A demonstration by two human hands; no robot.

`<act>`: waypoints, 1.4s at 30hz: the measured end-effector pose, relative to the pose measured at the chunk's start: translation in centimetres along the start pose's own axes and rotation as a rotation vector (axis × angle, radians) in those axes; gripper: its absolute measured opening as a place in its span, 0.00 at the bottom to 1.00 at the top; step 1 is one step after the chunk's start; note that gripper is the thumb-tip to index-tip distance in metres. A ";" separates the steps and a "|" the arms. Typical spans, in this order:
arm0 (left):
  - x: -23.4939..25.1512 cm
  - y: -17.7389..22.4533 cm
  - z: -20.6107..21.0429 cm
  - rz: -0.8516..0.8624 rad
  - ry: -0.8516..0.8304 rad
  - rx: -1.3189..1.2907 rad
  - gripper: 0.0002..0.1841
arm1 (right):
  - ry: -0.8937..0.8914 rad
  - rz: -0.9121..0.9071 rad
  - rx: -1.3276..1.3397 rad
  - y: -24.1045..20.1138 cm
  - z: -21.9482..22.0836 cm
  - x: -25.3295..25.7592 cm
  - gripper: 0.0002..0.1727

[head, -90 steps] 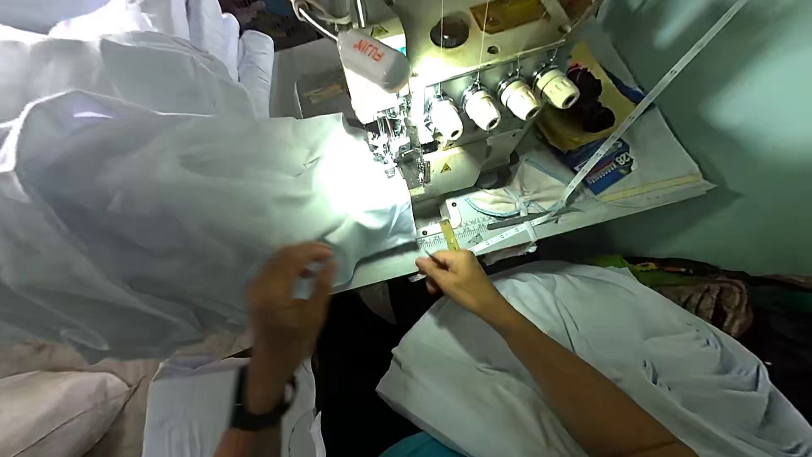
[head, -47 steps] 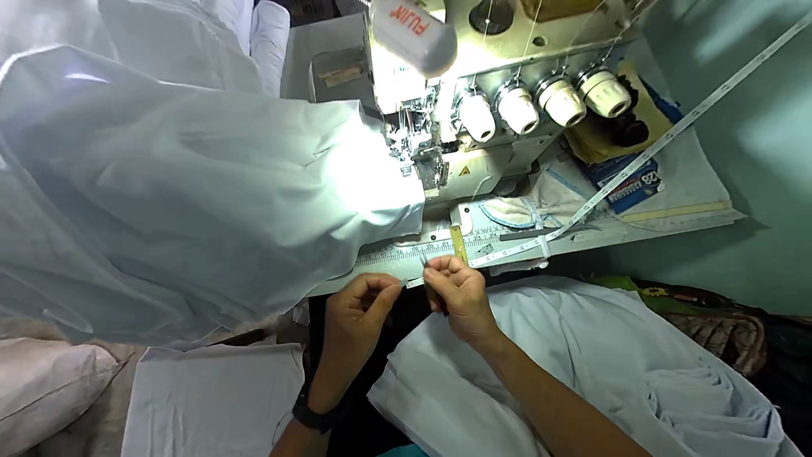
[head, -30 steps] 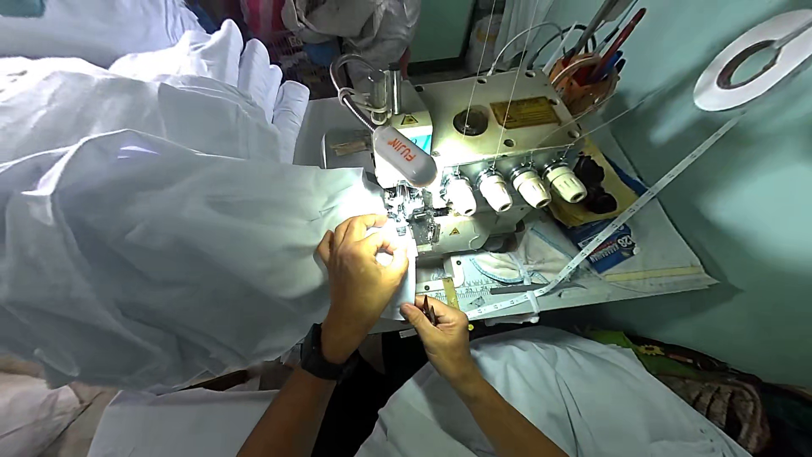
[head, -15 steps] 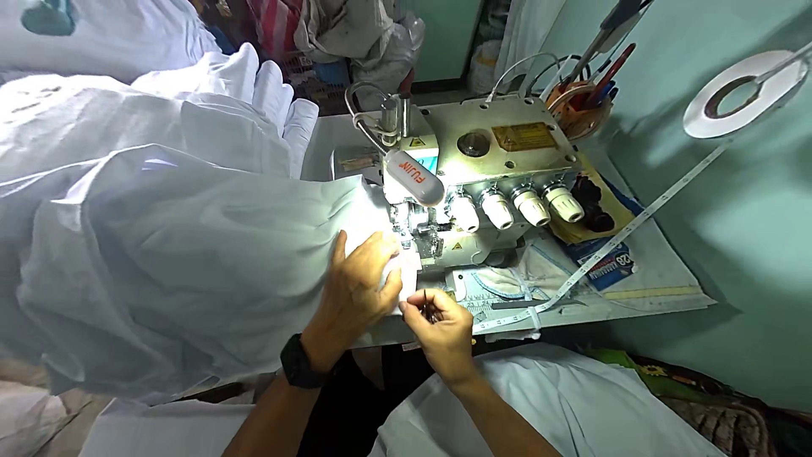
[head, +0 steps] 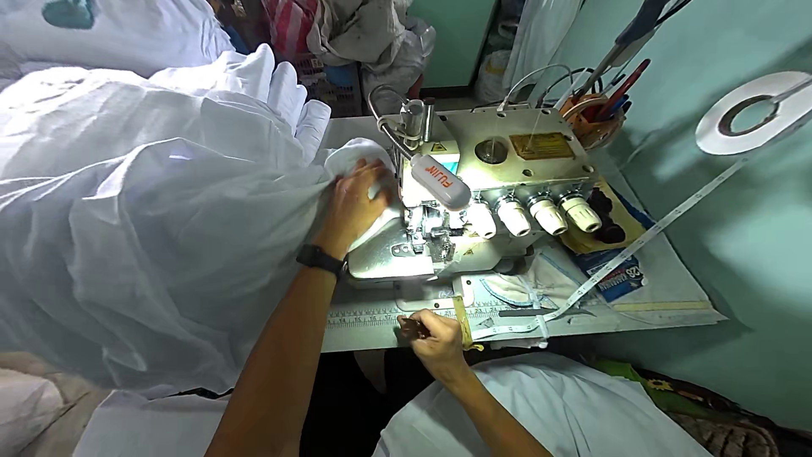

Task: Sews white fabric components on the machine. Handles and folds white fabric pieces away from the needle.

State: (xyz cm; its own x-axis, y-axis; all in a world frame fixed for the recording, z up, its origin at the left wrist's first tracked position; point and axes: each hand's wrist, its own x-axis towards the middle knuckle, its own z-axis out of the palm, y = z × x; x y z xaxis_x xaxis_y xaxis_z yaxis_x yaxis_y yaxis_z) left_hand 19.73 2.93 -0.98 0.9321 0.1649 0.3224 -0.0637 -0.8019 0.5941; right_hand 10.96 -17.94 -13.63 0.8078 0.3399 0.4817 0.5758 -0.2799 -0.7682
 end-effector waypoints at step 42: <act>-26.8 6.1 -2.4 0.267 0.269 -0.203 0.02 | -0.031 0.058 0.083 -4.0 0.2 -1.2 0.12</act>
State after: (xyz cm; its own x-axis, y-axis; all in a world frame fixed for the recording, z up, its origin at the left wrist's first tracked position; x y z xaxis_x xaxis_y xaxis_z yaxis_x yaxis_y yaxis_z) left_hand -6.48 -5.02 -4.21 0.7488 0.1323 0.6495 -0.3844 -0.7116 0.5881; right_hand 7.64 -17.07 -11.22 0.8343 0.3531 0.4233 0.5150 -0.2252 -0.8271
